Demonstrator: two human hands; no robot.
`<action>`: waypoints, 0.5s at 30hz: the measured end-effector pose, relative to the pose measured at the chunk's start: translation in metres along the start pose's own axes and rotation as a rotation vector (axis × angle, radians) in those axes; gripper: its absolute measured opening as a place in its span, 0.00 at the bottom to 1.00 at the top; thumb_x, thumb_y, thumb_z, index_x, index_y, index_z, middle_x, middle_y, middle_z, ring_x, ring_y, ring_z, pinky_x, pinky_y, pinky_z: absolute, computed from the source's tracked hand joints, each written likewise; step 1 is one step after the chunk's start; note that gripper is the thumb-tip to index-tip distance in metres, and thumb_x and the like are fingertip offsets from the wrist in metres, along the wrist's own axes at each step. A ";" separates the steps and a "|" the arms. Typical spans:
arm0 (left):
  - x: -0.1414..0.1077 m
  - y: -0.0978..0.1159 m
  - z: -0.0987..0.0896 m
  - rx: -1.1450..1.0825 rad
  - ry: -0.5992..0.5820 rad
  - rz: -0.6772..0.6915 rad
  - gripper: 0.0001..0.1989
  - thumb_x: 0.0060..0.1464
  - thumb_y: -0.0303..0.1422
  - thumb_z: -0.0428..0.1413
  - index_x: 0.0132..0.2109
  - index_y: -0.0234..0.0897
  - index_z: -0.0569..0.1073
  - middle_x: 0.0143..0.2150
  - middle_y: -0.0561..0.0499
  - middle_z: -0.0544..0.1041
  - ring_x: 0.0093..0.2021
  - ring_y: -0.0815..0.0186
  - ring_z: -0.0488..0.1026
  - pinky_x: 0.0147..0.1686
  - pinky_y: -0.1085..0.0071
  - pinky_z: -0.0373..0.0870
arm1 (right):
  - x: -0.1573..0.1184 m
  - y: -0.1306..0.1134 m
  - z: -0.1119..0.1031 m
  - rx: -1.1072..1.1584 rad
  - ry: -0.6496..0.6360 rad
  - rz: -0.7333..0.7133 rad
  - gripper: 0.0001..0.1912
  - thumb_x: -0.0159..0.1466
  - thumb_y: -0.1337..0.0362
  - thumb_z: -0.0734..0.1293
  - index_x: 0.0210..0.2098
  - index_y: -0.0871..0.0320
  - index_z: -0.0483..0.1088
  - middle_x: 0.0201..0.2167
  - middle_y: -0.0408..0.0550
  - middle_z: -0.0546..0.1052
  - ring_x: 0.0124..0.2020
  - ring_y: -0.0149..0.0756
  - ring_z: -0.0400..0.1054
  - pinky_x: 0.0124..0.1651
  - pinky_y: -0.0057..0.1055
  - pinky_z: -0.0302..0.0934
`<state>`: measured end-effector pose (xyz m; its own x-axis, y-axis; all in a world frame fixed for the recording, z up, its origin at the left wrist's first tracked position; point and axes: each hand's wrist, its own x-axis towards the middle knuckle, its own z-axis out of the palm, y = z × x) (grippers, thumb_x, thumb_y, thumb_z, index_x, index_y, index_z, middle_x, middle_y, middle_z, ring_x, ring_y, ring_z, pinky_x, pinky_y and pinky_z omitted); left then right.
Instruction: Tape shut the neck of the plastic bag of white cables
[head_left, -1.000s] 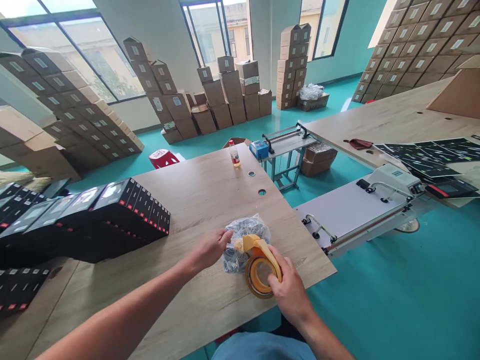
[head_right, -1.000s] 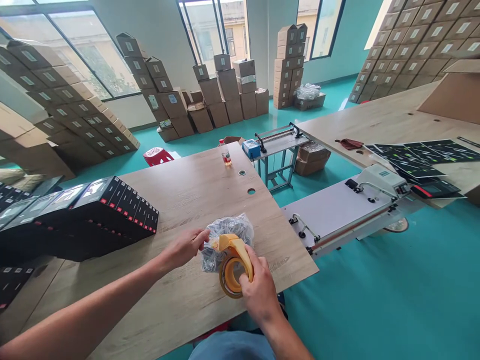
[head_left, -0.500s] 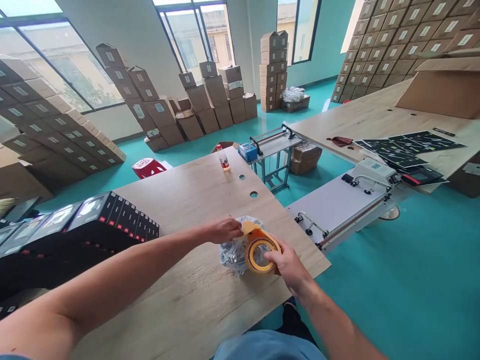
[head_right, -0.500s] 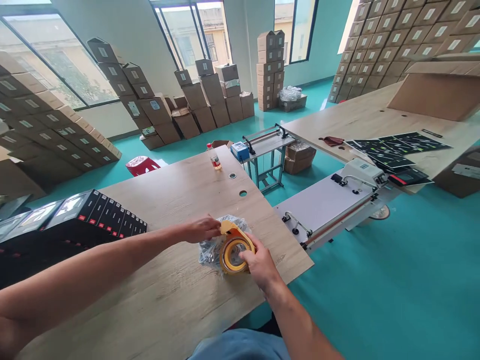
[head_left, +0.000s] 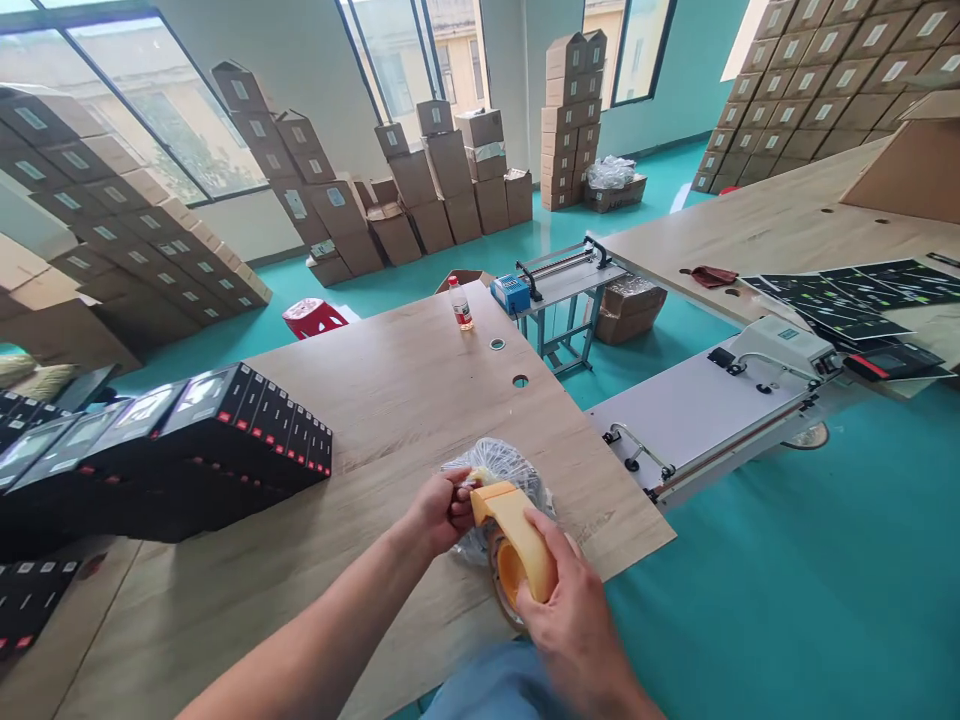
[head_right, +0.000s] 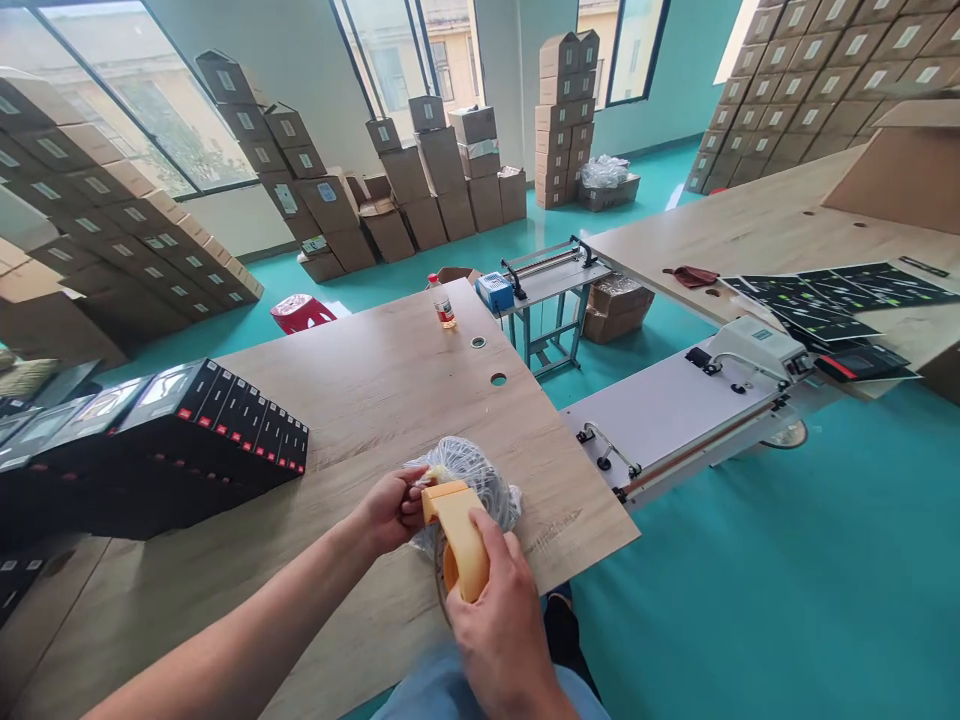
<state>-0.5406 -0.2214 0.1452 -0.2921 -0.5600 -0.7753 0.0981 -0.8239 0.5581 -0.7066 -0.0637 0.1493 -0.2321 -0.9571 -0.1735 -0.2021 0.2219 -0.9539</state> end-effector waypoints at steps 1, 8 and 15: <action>-0.006 0.001 -0.001 0.106 0.015 0.021 0.21 0.60 0.40 0.56 0.23 0.36 0.63 0.16 0.60 0.57 0.14 0.77 0.50 0.14 0.78 0.43 | -0.002 0.007 -0.003 0.027 -0.003 0.005 0.36 0.52 0.67 0.65 0.61 0.50 0.68 0.53 0.49 0.76 0.54 0.46 0.72 0.59 0.40 0.67; -0.056 0.051 -0.010 1.070 -0.094 0.521 0.35 0.39 0.29 0.71 0.56 0.43 0.71 0.48 0.52 0.75 0.42 0.63 0.71 0.38 0.73 0.67 | 0.010 0.015 -0.027 0.233 -0.092 0.056 0.33 0.51 0.68 0.64 0.57 0.51 0.72 0.56 0.46 0.77 0.58 0.44 0.70 0.61 0.36 0.64; -0.031 0.057 0.032 1.684 -0.433 0.662 0.06 0.50 0.27 0.62 0.31 0.38 0.71 0.34 0.46 0.74 0.42 0.55 0.72 0.49 0.63 0.66 | 0.016 0.009 -0.042 0.651 -0.167 0.289 0.34 0.47 0.65 0.68 0.56 0.57 0.70 0.48 0.49 0.79 0.41 0.42 0.74 0.37 0.32 0.72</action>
<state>-0.5559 -0.2483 0.2104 -0.8232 -0.4323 -0.3680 -0.5667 0.5865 0.5787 -0.7521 -0.0692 0.1485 -0.0319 -0.9041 -0.4261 0.4636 0.3643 -0.8077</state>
